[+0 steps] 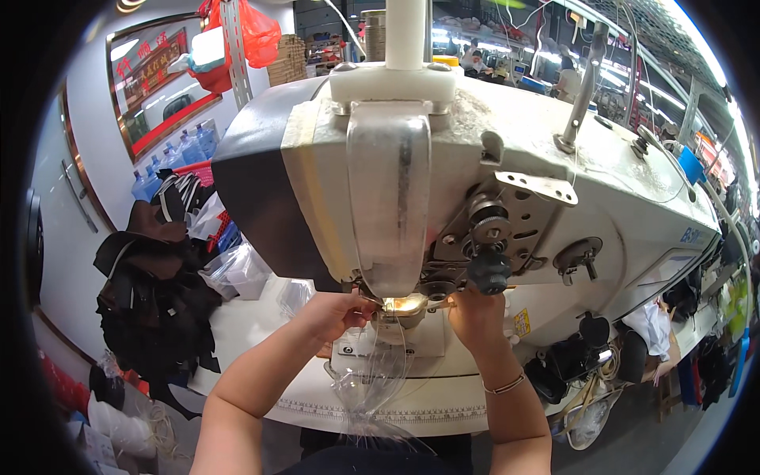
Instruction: Stitching small white circular components onto transparent plastic shoe upper sections using an industrial sewing machine.
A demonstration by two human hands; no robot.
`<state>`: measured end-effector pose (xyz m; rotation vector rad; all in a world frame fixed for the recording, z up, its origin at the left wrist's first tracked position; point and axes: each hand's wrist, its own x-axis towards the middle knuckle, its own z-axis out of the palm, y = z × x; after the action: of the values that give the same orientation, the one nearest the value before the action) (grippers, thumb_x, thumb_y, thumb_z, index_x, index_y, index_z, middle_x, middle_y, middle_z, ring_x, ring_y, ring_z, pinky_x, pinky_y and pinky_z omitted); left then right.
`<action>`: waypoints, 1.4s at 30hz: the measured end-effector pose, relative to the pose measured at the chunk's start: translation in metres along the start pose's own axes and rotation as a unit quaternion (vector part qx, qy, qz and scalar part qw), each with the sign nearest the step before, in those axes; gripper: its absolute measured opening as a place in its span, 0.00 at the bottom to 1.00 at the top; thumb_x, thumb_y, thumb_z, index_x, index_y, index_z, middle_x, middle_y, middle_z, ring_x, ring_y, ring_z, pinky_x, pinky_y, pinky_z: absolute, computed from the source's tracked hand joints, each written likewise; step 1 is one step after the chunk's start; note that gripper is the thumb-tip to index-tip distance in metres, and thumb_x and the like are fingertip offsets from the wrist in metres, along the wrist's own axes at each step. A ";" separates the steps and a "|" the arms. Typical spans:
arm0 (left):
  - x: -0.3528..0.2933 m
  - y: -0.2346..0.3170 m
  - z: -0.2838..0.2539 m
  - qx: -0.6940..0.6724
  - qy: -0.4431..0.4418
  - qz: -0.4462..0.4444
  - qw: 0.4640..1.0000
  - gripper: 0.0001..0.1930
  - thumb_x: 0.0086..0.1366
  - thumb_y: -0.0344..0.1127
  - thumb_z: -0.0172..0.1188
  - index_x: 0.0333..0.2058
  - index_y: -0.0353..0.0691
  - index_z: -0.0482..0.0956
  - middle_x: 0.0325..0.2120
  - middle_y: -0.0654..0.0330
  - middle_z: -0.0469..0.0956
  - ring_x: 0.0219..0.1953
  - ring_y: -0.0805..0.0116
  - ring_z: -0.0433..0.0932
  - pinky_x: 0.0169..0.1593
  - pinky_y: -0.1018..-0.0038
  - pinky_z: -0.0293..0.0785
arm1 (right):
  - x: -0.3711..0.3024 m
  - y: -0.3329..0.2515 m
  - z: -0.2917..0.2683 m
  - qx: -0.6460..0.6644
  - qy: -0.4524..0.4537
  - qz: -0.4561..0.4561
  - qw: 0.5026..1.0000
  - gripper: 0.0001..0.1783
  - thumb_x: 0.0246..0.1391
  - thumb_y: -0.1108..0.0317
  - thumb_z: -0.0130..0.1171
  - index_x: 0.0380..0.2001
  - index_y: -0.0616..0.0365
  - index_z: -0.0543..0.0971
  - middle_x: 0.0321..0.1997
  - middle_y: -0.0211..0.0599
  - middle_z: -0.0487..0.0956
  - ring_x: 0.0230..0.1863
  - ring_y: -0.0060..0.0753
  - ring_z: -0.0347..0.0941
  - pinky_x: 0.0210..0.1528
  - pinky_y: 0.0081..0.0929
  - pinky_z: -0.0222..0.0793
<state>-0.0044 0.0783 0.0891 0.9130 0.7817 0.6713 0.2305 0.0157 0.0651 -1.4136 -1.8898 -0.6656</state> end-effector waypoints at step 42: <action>-0.024 -0.029 0.035 -0.129 0.121 0.117 0.977 0.04 0.55 0.26 0.54 0.25 0.41 0.68 0.17 0.69 0.66 0.16 0.84 0.60 0.20 0.86 0.56 | 0.004 0.034 0.006 0.706 -0.051 0.456 0.540 0.06 0.38 0.78 0.60 0.22 0.63 0.73 0.17 0.38 0.73 0.19 0.28 0.68 0.24 0.22 0.63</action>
<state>0.0162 0.0318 0.0840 0.6969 0.7860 1.0816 0.2611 0.0324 0.0642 -0.9051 -0.7784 1.2654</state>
